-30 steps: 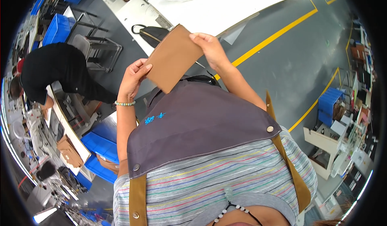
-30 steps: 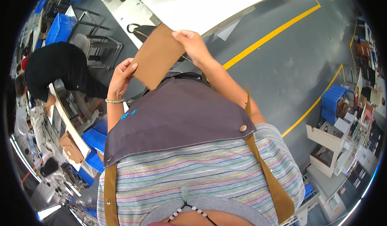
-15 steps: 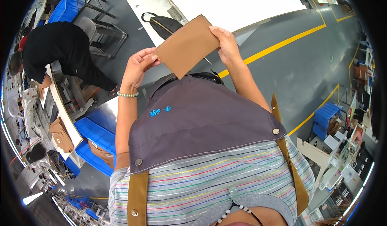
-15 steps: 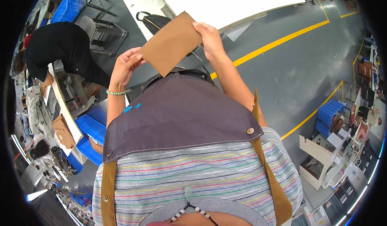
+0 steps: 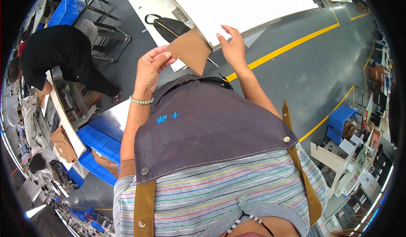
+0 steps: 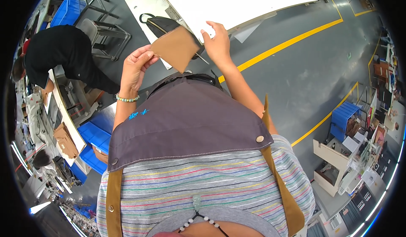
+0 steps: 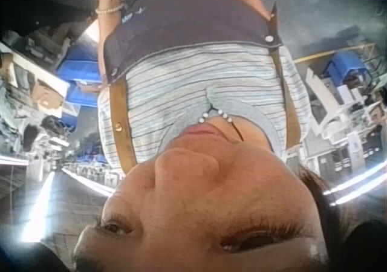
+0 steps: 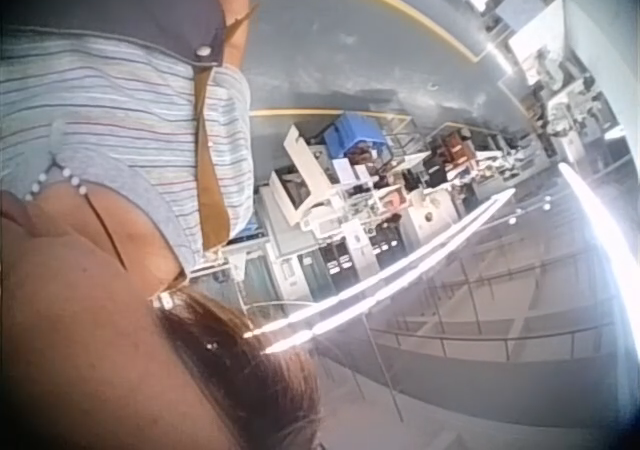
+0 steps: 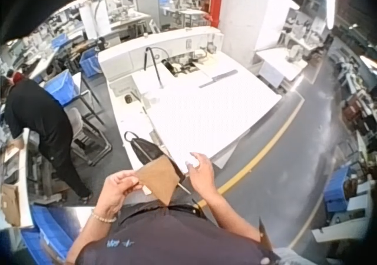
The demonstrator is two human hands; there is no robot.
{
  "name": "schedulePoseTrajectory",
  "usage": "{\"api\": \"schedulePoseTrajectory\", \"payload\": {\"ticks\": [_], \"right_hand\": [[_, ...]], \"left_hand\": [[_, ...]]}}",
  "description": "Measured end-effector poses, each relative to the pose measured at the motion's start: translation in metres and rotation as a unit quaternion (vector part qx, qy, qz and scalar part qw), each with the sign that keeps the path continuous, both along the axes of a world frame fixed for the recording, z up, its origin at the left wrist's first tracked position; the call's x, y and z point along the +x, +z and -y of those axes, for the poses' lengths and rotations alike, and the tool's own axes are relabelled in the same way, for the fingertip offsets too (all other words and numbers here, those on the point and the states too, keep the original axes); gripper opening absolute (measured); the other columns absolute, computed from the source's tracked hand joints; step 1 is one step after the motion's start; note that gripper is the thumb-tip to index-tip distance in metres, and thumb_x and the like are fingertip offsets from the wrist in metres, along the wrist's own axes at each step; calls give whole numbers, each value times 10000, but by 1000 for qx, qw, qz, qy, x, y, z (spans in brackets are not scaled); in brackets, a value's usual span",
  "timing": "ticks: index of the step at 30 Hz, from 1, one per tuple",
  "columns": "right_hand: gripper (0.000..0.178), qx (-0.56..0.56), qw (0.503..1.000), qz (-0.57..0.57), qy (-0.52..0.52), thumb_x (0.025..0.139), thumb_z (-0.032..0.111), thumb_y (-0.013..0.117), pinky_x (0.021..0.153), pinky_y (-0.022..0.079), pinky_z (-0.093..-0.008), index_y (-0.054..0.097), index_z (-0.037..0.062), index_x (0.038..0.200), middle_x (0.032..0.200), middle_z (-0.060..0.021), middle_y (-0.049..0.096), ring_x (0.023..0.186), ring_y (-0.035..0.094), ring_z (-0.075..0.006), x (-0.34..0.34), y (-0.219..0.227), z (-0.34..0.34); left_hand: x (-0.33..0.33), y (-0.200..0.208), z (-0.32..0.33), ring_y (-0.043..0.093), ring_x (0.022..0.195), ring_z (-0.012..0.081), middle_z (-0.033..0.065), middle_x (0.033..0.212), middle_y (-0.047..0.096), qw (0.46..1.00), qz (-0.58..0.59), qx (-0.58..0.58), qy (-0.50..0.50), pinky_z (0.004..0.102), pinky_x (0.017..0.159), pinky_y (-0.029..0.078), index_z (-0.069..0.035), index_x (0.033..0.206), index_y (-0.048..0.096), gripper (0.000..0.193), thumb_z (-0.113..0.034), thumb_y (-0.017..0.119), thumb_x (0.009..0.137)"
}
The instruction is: Inserting a lining/reinforcement material into a leather component using a template at a sewing station.
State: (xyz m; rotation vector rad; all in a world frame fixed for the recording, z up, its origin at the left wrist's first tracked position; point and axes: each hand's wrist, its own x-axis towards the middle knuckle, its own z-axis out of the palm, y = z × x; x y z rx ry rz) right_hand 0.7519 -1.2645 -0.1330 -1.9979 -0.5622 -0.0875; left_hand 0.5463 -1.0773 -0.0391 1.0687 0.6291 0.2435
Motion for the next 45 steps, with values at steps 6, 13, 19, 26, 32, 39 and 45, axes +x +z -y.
{"api": "schedulePoseTrajectory", "payload": {"ticks": [6,13,19,26,32,39,45], "right_hand": [[205,45,933,-226,278,970,226,731,720,547,-307,797,67,1082,964,-96,772,807,714,-183,-46,82,-9],[169,-32,946,-141,289,948,174,751,675,555,-302,801,50,1051,933,-80,771,732,694,-179,-54,83,-12],[171,-89,952,-37,292,939,188,730,659,558,-347,810,61,1019,908,-78,761,723,708,-250,-55,77,-14],[108,-133,948,50,285,863,174,747,628,568,-370,794,81,890,854,-56,753,701,725,-261,-52,67,-14],[98,-86,976,27,198,829,163,757,613,565,-337,777,69,844,805,-54,753,666,726,-223,-43,61,-11],[205,78,938,-308,137,903,165,735,693,556,-257,798,-4,999,813,-71,785,738,708,-86,-26,42,0],[169,87,928,-309,187,974,122,727,720,557,-238,783,-28,1027,874,-30,771,791,701,-72,-34,47,-3]], "left_hand": [[9,-18,15,772,918,199,152,1058,769,999,-34,4,39,297,876,646,71,1184,672,214,-21,703,994],[18,-14,31,767,904,177,131,1023,769,996,-50,58,51,287,865,638,62,1170,659,209,-12,717,983],[23,-15,40,759,901,160,125,996,767,983,-36,173,40,264,860,616,67,1175,633,233,15,727,968],[28,-6,53,725,866,101,74,939,759,931,-82,357,1,239,810,581,31,1169,639,257,33,734,930],[27,-2,52,685,816,79,46,891,727,907,-97,409,-2,226,785,562,18,1148,634,287,34,732,879],[12,-33,36,662,805,83,33,887,684,943,-91,313,68,233,750,555,25,1145,633,268,16,700,886],[17,-31,36,684,919,116,51,992,668,963,-72,257,29,258,812,563,35,1203,628,283,-103,718,972]]}}
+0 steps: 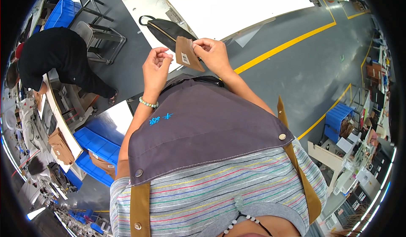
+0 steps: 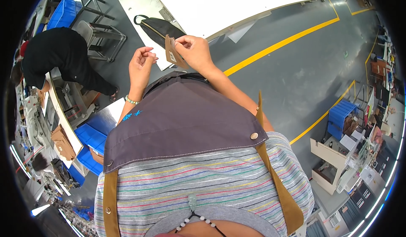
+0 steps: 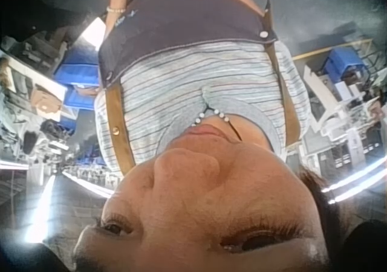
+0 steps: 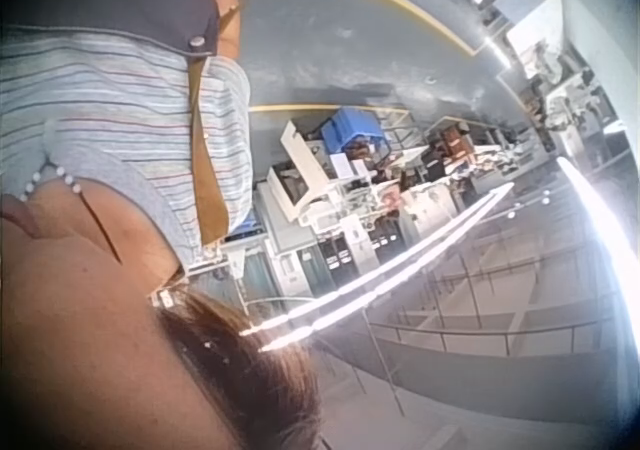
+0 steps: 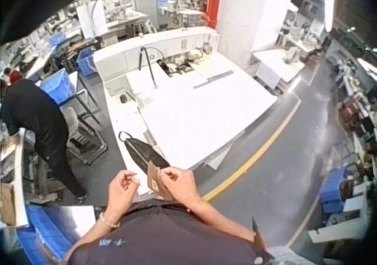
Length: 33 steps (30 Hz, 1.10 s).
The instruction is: Inserting a lining/reinforcement material into a leather component using a template at a sewing station.
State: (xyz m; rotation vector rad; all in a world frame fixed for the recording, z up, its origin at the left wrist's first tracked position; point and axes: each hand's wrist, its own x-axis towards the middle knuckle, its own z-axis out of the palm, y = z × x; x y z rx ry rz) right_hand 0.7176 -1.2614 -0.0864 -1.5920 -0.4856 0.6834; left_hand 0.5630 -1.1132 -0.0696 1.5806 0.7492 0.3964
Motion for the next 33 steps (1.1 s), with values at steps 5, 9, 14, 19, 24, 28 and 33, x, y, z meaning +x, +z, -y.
{"api": "schedulePoseTrajectory", "payload": {"ticks": [5,9,14,19,24,28,33], "right_hand": [[162,1,996,88,6,971,123,728,711,555,-243,786,-10,1043,894,-50,777,773,697,-72,-12,9,0],[186,6,990,119,78,941,184,734,679,565,-310,788,22,1015,883,-109,742,734,734,-203,-22,14,-4],[134,15,989,121,80,966,107,706,669,554,-258,759,-4,1018,888,-54,748,758,701,-94,-23,13,-5],[142,46,992,-71,-89,936,115,692,670,557,-257,735,-15,971,848,-56,740,758,701,-109,-3,-13,-2],[147,43,974,-219,-41,971,131,641,724,558,-264,699,6,1023,950,-71,732,851,675,-118,-1,-34,0],[272,106,980,-166,17,998,194,635,879,547,-312,641,12,1200,1148,-75,703,1014,646,-138,-2,-40,-5],[479,15,997,-44,64,987,320,710,942,547,-339,629,-19,1315,1219,-153,726,1106,692,-210,-5,-6,-18]], "left_hand": [[8,8,7,711,975,153,87,1113,660,999,-46,26,4,290,838,590,38,1241,621,385,-259,725,1020],[13,2,14,717,955,154,100,1145,679,996,-32,-71,-32,283,814,604,36,1250,610,423,-306,723,1029],[5,-23,3,706,908,126,71,1039,723,996,-10,-81,-25,287,809,603,13,1143,627,253,-214,689,1052],[-8,-30,-16,709,881,138,85,1008,726,997,-12,15,76,308,840,609,6,1052,617,130,-122,630,1071],[-9,-25,-11,608,823,60,-2,925,647,976,123,-156,94,260,785,521,-59,984,565,133,-132,560,1095],[-9,-11,-4,530,789,32,-33,900,604,978,114,-167,55,231,734,449,-69,973,554,152,-144,545,1105],[-15,-29,1,449,782,16,-50,845,552,997,68,-31,-4,219,696,393,-51,972,555,159,-152,568,1095]]}}
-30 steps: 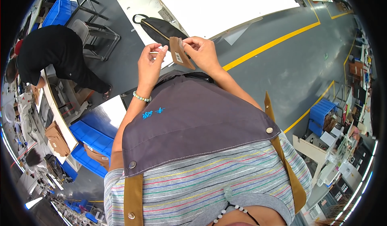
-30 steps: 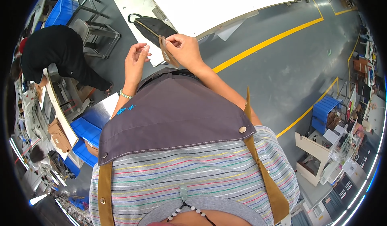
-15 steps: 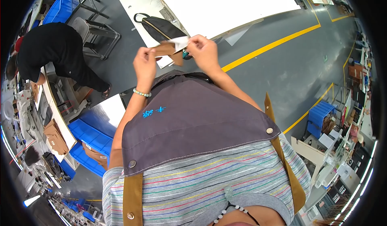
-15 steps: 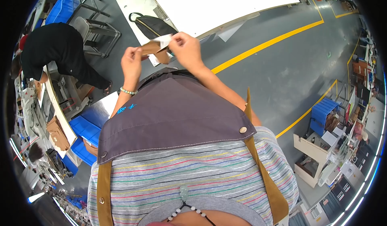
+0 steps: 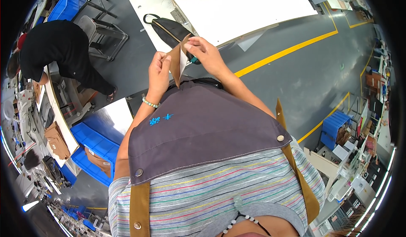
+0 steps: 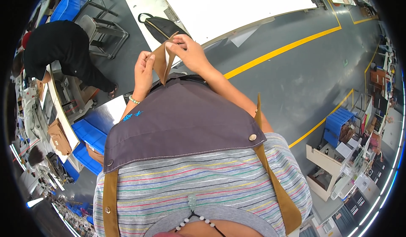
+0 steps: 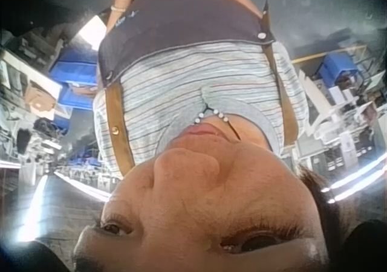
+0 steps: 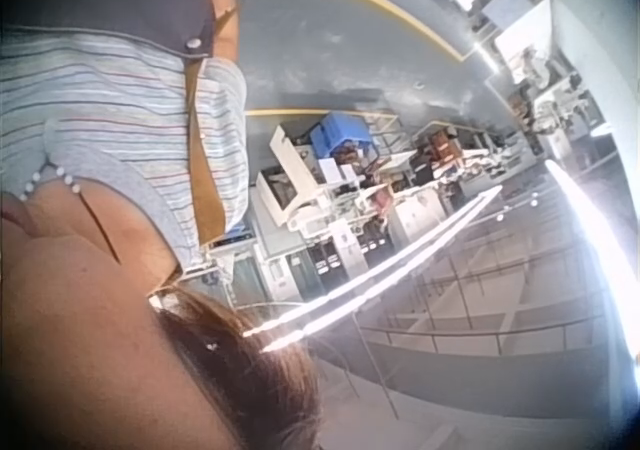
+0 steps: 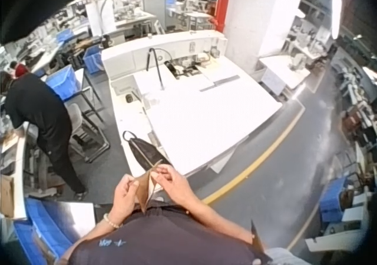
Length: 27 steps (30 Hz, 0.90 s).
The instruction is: Inserting a lining/reinforcement material into a leather component using a template at a sewing station.
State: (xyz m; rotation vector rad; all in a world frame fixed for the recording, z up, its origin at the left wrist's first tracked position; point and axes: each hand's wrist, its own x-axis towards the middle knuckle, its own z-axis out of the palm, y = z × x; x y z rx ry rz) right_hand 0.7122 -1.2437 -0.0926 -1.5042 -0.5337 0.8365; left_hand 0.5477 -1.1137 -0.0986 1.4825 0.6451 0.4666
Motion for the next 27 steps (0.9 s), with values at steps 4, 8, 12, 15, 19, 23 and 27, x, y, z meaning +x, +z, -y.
{"api": "schedulePoseTrajectory", "payload": {"ticks": [4,8,12,15,19,23,27], "right_hand": [[644,-99,991,51,73,952,399,761,980,545,-351,603,-34,1401,1243,-206,741,1154,722,-273,-7,-8,-12],[376,-44,993,-48,99,1010,246,710,887,534,-294,704,-32,1263,1067,-68,769,989,701,-127,-6,-33,-14],[294,-80,993,-46,71,996,190,690,780,536,-305,754,-53,1149,937,-70,769,834,669,-117,-6,-30,-10],[244,-41,991,-130,15,1001,135,670,753,528,-290,753,-51,1135,937,-70,770,834,670,-119,-3,-36,-10],[222,-50,988,-145,-2,1015,58,619,820,586,-316,729,-65,1163,1038,-115,761,924,720,-170,13,-29,-1],[220,1,976,-203,-85,1018,18,587,895,611,-351,693,-86,1180,1124,-143,739,989,739,-221,10,-16,-4],[226,32,971,-198,-127,1015,28,585,891,604,-352,684,-97,1175,1116,-139,738,987,740,-227,7,-14,-3]], "left_hand": [[2,11,10,503,833,19,-28,869,592,998,-42,36,-38,219,734,434,-43,1003,573,143,-159,583,1086],[0,2,7,538,844,28,21,987,709,1000,1,-7,-30,230,735,464,-41,998,549,133,-137,563,1089],[-1,7,1,512,780,11,168,1356,718,999,38,-35,-4,217,700,462,-59,956,476,139,-77,499,1092],[-1,7,-2,556,836,16,173,1332,727,998,55,-1,16,197,732,468,-68,945,462,166,-91,472,1109],[-6,19,-4,655,1087,116,222,1363,697,991,88,-37,94,262,923,528,-83,965,470,154,-114,479,1116],[-11,8,2,661,1118,146,228,1373,687,987,91,-89,101,308,981,534,-94,971,476,145,-125,486,1113],[-10,8,5,664,1146,182,224,1362,690,977,96,-149,120,332,1009,519,-102,976,492,134,-133,500,1106]]}}
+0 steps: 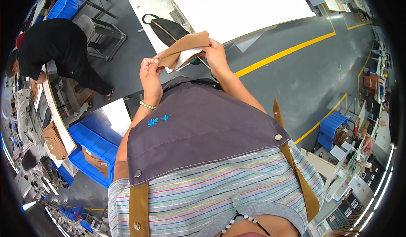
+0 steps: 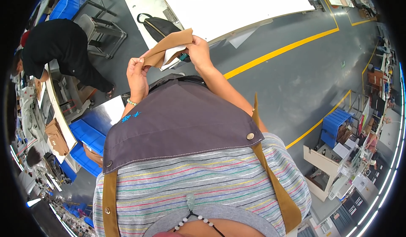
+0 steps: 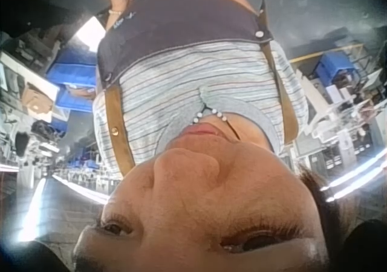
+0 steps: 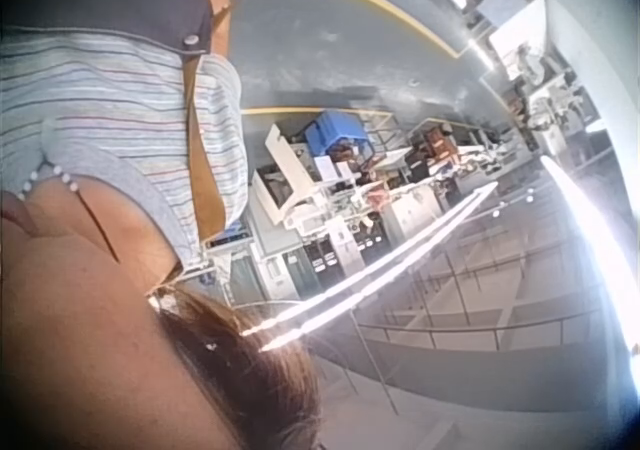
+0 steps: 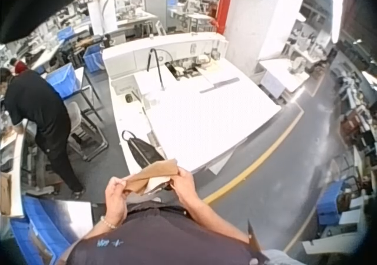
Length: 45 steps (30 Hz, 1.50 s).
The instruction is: Inserting a lining/reinforcement material into a leather component using a template at a sewing station.
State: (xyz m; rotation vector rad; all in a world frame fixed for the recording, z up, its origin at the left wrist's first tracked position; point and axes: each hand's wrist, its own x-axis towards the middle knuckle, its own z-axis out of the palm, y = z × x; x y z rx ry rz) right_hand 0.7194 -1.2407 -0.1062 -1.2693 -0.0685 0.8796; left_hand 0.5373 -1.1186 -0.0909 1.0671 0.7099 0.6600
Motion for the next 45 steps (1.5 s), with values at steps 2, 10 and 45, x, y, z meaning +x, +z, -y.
{"api": "schedulePoseTrajectory", "payload": {"ticks": [2,10,45], "right_hand": [[224,8,1000,2,-5,1007,45,591,865,589,-335,689,-86,1160,1091,-131,742,962,729,-203,-1,0,1],[202,-77,941,311,107,962,162,630,622,511,-339,711,-21,987,734,-84,710,635,635,-147,-18,14,1],[197,93,995,22,23,1020,125,580,769,499,-252,711,-7,1085,970,-26,693,817,604,-82,0,10,6]], "left_hand": [[-1,-1,-4,658,1161,194,230,1350,692,1000,2,7,0,351,1033,500,-100,980,509,128,-132,505,1103],[8,17,8,629,1297,310,192,1526,553,868,-243,415,-126,413,1086,499,-15,1364,494,521,-124,751,925],[13,-11,-26,571,822,73,-10,947,685,997,-4,-63,-49,251,800,480,-103,919,622,132,-124,675,1038]]}}
